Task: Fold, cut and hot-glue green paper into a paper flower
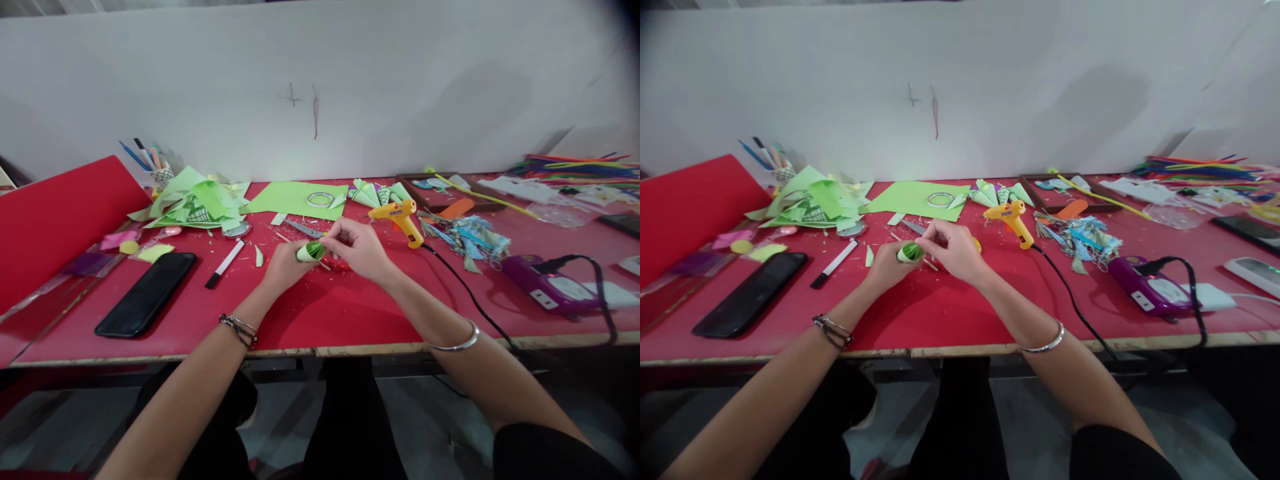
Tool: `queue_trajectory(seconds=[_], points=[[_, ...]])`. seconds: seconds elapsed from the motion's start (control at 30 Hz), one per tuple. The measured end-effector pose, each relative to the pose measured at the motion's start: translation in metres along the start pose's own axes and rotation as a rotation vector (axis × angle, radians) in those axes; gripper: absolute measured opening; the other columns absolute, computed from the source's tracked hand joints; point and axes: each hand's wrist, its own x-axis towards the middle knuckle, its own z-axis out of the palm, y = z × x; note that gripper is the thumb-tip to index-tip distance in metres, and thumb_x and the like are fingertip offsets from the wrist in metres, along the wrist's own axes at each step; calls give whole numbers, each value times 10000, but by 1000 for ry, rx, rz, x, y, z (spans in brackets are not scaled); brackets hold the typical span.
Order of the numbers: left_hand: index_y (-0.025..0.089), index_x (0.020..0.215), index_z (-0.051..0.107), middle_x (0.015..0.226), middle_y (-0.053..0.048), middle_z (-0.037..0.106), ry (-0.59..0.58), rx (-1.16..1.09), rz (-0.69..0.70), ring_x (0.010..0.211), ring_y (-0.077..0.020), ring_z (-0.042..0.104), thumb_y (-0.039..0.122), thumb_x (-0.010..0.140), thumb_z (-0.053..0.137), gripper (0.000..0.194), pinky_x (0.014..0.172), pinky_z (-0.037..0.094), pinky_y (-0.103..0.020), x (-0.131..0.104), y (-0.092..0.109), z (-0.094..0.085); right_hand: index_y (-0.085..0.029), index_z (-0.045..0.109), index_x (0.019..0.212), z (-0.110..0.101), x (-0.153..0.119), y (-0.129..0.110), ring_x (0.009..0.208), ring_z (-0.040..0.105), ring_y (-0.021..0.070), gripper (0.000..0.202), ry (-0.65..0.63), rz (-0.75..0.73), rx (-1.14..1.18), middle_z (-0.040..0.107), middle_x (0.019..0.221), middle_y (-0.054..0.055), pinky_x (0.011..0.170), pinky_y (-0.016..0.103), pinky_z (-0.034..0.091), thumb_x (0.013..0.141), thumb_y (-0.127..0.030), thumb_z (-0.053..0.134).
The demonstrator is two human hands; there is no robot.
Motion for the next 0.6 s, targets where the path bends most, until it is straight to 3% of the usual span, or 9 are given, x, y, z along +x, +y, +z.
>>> queue_trajectory(seconds=[0.2, 0.4, 0.6], points=[[127, 673, 595, 584, 2, 578, 73, 4, 17, 542, -101, 497, 246, 645, 564, 126, 497, 342, -192, 1, -5, 1, -169, 465, 677, 1, 0, 1, 486, 471, 73, 181, 14, -34, -9, 510, 573, -25, 465, 202, 384, 767, -319, 512], [122, 727, 622, 630, -9, 608, 86, -57, 32, 573, -117, 525, 237, 643, 583, 148, 518, 371, -204, 3, -8, -1, -168, 551, 837, -11, 1, -3, 628, 519, 90, 122, -158, -216, -187, 581, 745, 9, 603, 219, 430, 748, -251, 550], [124, 710, 597, 628, 1, 595, 77, -15, 82, 580, -109, 520, 218, 639, 595, 118, 524, 363, -194, 2, -6, -3, -171, 576, 842, -15, 0, -5, 695, 548, 101, 110, -163, -353, -327, 614, 793, 20, 659, 225, 430, 769, -241, 533]])
